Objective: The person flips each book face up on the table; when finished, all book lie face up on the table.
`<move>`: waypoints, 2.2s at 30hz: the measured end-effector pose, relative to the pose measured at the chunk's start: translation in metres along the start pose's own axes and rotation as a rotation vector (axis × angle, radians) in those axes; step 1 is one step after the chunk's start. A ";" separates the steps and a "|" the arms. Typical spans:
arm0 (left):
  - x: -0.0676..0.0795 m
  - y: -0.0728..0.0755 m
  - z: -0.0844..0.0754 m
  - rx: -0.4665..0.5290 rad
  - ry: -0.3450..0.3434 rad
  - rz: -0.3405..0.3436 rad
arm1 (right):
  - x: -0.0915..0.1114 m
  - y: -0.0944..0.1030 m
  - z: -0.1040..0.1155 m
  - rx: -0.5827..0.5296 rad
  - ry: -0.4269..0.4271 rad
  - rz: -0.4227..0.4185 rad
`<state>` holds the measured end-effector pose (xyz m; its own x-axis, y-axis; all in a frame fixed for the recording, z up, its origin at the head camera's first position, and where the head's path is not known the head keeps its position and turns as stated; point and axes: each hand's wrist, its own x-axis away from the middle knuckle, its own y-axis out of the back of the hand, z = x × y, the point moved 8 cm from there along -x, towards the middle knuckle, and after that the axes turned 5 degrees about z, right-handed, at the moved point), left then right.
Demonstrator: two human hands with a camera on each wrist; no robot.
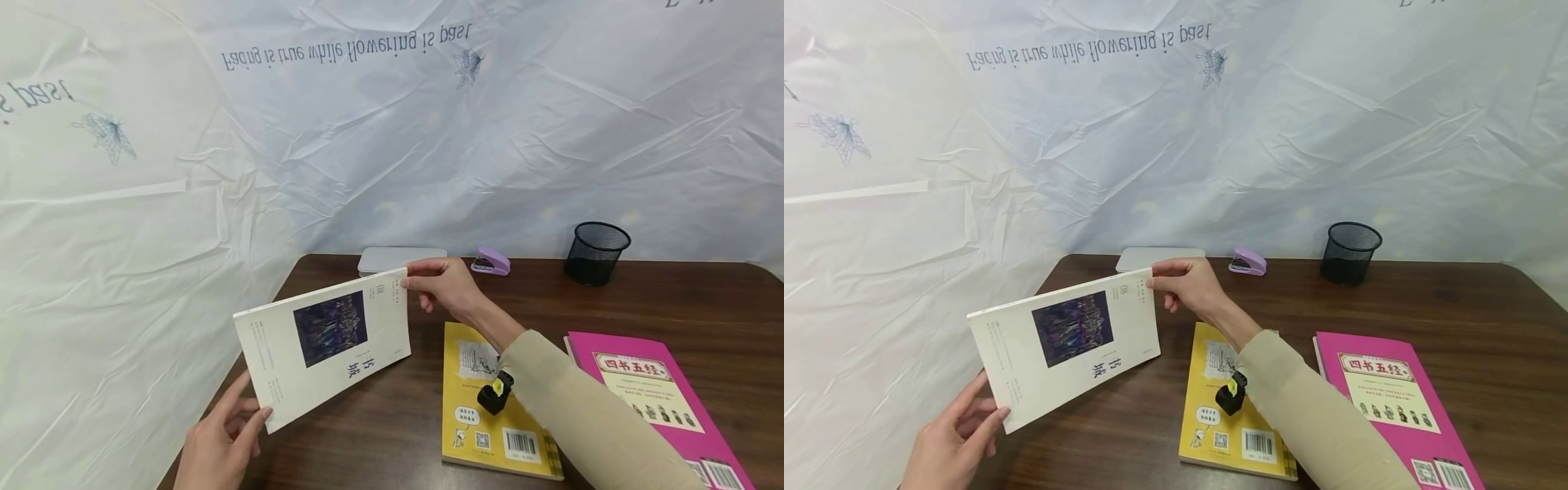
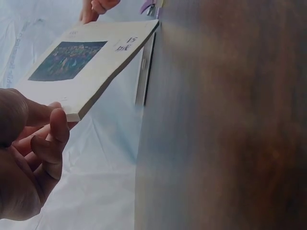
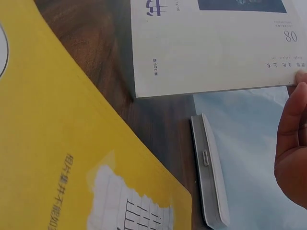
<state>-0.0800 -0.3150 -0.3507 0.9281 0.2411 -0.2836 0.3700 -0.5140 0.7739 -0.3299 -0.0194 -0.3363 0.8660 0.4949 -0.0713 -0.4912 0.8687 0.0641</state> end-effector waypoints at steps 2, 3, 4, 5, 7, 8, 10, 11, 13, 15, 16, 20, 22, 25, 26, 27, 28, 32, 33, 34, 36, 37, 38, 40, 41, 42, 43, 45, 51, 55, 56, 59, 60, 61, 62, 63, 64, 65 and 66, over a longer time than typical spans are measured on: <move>0.000 -0.001 -0.001 0.005 -0.007 0.011 | 0.000 0.001 0.000 -0.003 -0.002 -0.006; 0.000 -0.001 -0.002 0.008 -0.010 0.013 | 0.000 0.001 0.000 -0.005 -0.003 -0.009; 0.000 -0.001 -0.002 0.012 -0.013 0.016 | 0.000 0.002 0.000 -0.005 -0.003 -0.013; -0.001 -0.002 -0.003 0.014 -0.011 0.023 | 0.000 0.003 0.001 -0.006 -0.001 -0.015; -0.001 -0.003 -0.003 0.020 -0.004 0.041 | 0.000 0.004 0.002 -0.007 0.001 -0.020; -0.001 -0.003 -0.004 0.023 0.001 0.047 | 0.000 0.004 0.002 -0.008 0.002 -0.021; -0.002 -0.004 -0.004 0.027 0.011 0.058 | 0.000 0.006 0.004 -0.006 0.003 -0.025; -0.002 -0.004 -0.004 0.032 0.011 0.061 | 0.001 0.006 0.005 -0.005 0.004 -0.026; -0.002 -0.004 -0.005 0.041 0.012 0.067 | 0.001 0.008 0.006 -0.004 0.003 -0.029; -0.003 -0.004 -0.006 0.053 0.013 0.074 | 0.002 0.009 0.008 -0.003 0.005 -0.030; -0.003 -0.005 -0.006 0.058 0.018 0.080 | 0.002 0.009 0.009 -0.005 0.008 -0.029; -0.004 -0.006 -0.003 0.090 0.093 0.119 | 0.004 0.011 0.014 -0.008 0.023 -0.028; -0.004 -0.007 -0.001 0.106 0.138 0.138 | 0.005 0.012 0.016 -0.005 0.033 -0.027; -0.005 -0.008 0.000 0.138 0.175 0.151 | 0.005 0.014 0.018 -0.002 0.042 -0.032; -0.005 -0.008 -0.001 0.148 0.175 0.151 | 0.005 0.014 0.018 0.001 0.043 -0.034; -0.005 -0.009 -0.001 0.160 0.174 0.151 | 0.006 0.015 0.018 0.002 0.042 -0.036; -0.005 -0.009 -0.002 0.173 0.173 0.152 | 0.006 0.016 0.018 0.002 0.039 -0.040; -0.006 -0.010 -0.004 0.227 0.160 0.153 | 0.008 0.019 0.018 0.025 0.023 -0.051; -0.006 -0.010 -0.004 0.239 0.157 0.156 | 0.008 0.020 0.018 0.033 0.018 -0.051; -0.007 -0.010 -0.004 0.251 0.150 0.157 | 0.009 0.021 0.018 0.042 0.012 -0.051; -0.007 -0.012 -0.005 0.274 0.139 0.162 | 0.010 0.023 0.017 0.054 -0.004 -0.047; -0.007 -0.012 -0.006 0.284 0.129 0.163 | 0.010 0.024 0.017 0.058 -0.013 -0.044; -0.008 -0.014 -0.007 0.292 0.125 0.169 | 0.011 0.024 0.016 0.058 -0.024 -0.040; -0.008 -0.016 -0.007 0.307 0.119 0.180 | 0.012 0.026 0.015 0.061 -0.044 -0.034; -0.008 -0.018 -0.007 0.314 0.125 0.190 | 0.013 0.027 0.015 0.068 -0.052 -0.030; -0.008 -0.019 -0.006 0.320 0.133 0.202 | 0.013 0.028 0.014 0.074 -0.061 -0.027; -0.008 -0.021 -0.006 0.326 0.140 0.212 | 0.014 0.030 0.012 0.085 -0.070 -0.025; -0.008 -0.025 -0.005 0.339 0.171 0.246 | 0.015 0.032 0.010 0.110 -0.085 -0.022; -0.008 -0.038 -0.007 0.364 0.251 0.353 | 0.018 0.041 0.000 0.152 -0.111 -0.014; -0.009 -0.046 -0.007 0.401 0.254 0.408 | 0.019 0.045 -0.007 0.156 -0.134 -0.012; -0.009 -0.048 -0.007 0.409 0.241 0.426 | 0.020 0.045 -0.010 0.158 -0.144 -0.011; -0.009 -0.054 -0.006 0.437 0.196 0.491 | 0.020 0.046 -0.018 0.163 -0.168 -0.001; -0.009 -0.055 -0.006 0.444 0.176 0.514 | 0.020 0.047 -0.021 0.163 -0.174 0.000; -0.009 -0.057 -0.006 0.453 0.159 0.535 | 0.020 0.047 -0.024 0.163 -0.180 0.003; -0.008 -0.059 -0.006 0.460 0.142 0.555 | 0.021 0.048 -0.026 0.163 -0.186 0.001; -0.008 -0.061 -0.005 0.471 0.136 0.572 | 0.021 0.048 -0.028 0.161 -0.188 0.002; -0.008 -0.062 -0.005 0.478 0.134 0.585 | 0.021 0.048 -0.030 0.159 -0.191 0.002; -0.008 -0.064 -0.004 0.484 0.134 0.597 | 0.021 0.048 -0.032 0.156 -0.194 0.006; -0.008 -0.066 -0.003 0.491 0.138 0.605 | 0.021 0.048 -0.034 0.152 -0.198 0.008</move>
<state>-0.1119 -0.2808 -0.3977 0.9723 -0.1134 0.2043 -0.1922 -0.8853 0.4234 -0.3381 0.0336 -0.3688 0.8708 0.4753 0.1253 -0.4916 0.8441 0.2141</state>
